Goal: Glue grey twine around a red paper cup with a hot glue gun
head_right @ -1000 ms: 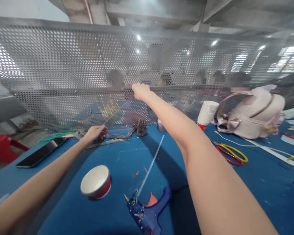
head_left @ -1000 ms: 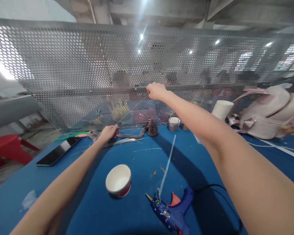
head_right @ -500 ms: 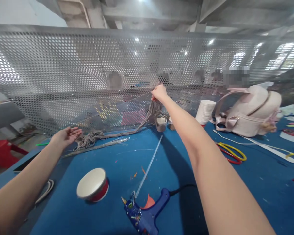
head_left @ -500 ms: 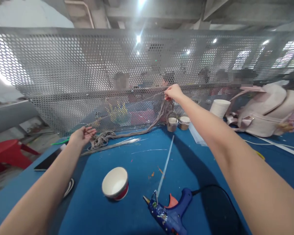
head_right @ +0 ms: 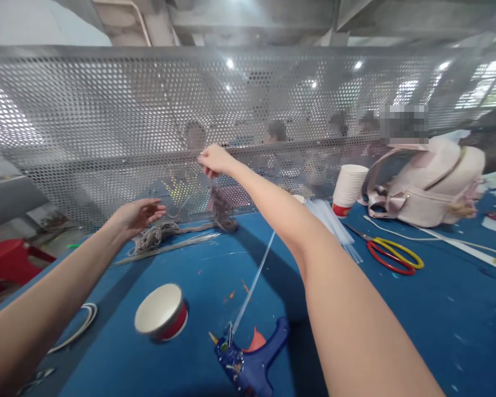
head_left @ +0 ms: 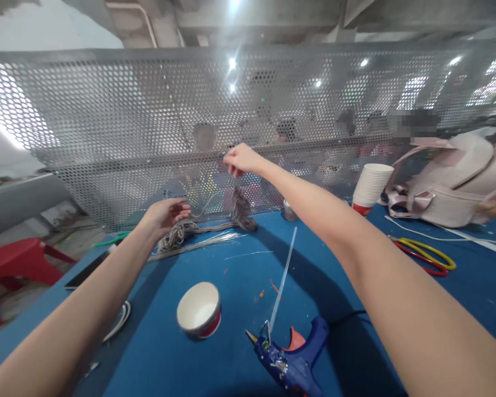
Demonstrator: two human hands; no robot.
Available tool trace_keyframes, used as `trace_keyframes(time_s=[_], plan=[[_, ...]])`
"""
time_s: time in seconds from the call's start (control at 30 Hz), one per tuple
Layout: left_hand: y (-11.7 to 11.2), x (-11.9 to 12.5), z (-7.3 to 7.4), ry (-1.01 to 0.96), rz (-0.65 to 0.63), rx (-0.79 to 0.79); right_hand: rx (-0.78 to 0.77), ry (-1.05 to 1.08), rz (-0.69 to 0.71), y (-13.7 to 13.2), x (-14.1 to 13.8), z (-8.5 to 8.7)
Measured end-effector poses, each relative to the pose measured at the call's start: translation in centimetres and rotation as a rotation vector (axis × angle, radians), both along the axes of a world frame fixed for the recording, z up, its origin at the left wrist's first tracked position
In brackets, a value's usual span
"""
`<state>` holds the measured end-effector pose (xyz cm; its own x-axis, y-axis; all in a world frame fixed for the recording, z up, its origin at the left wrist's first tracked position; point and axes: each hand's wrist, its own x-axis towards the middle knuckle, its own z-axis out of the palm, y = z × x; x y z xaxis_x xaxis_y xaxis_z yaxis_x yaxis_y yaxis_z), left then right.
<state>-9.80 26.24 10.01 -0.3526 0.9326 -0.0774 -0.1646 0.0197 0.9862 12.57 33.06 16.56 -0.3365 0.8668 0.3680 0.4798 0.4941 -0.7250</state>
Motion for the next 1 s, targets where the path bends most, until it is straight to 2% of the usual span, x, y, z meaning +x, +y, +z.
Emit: trace_keyframes(time_s=[0.17,0.3,0.4,0.5,0.63,0.7,0.77,0.83,0.9,1.0], plan=[[-0.4,2.8,1.2,0.215,-0.192,0.126,-0.018,-0.031,0.055,-0.3,-0.6,0.0],[0.4,5.9,1.9,0.381,-0.345,0.195,-0.069,-0.021,0.079,-1.2,-1.1,0.4],[1.6,8.2,1.8,0.507,-0.414,0.213,-0.114,-0.005,0.115,-2.1,-1.4,0.7],[2.8,9.5,1.1,0.627,-0.452,0.187,-0.128,0.038,0.143,-2.8,-1.1,1.5],[3.5,9.5,-0.4,0.736,-0.484,0.156,-0.028,0.238,0.032,-2.4,0.3,4.3],[3.5,9.2,-1.1,0.761,-0.486,0.155,0.137,0.3,-0.089,-2.0,1.5,6.2],[3.4,9.0,-1.6,0.771,-0.492,0.156,0.366,0.328,-0.191,-1.9,2.7,8.1],[3.3,8.6,-1.7,0.766,-0.496,0.159,0.449,0.343,-0.23,-2.4,3.7,9.3],[3.0,8.0,-1.5,0.751,-0.484,0.168,0.518,0.241,-0.254,-3.5,4.6,9.6],[2.2,6.3,-0.2,0.72,-0.414,0.185,0.49,0.062,-0.234,-5.4,6.0,8.2]])
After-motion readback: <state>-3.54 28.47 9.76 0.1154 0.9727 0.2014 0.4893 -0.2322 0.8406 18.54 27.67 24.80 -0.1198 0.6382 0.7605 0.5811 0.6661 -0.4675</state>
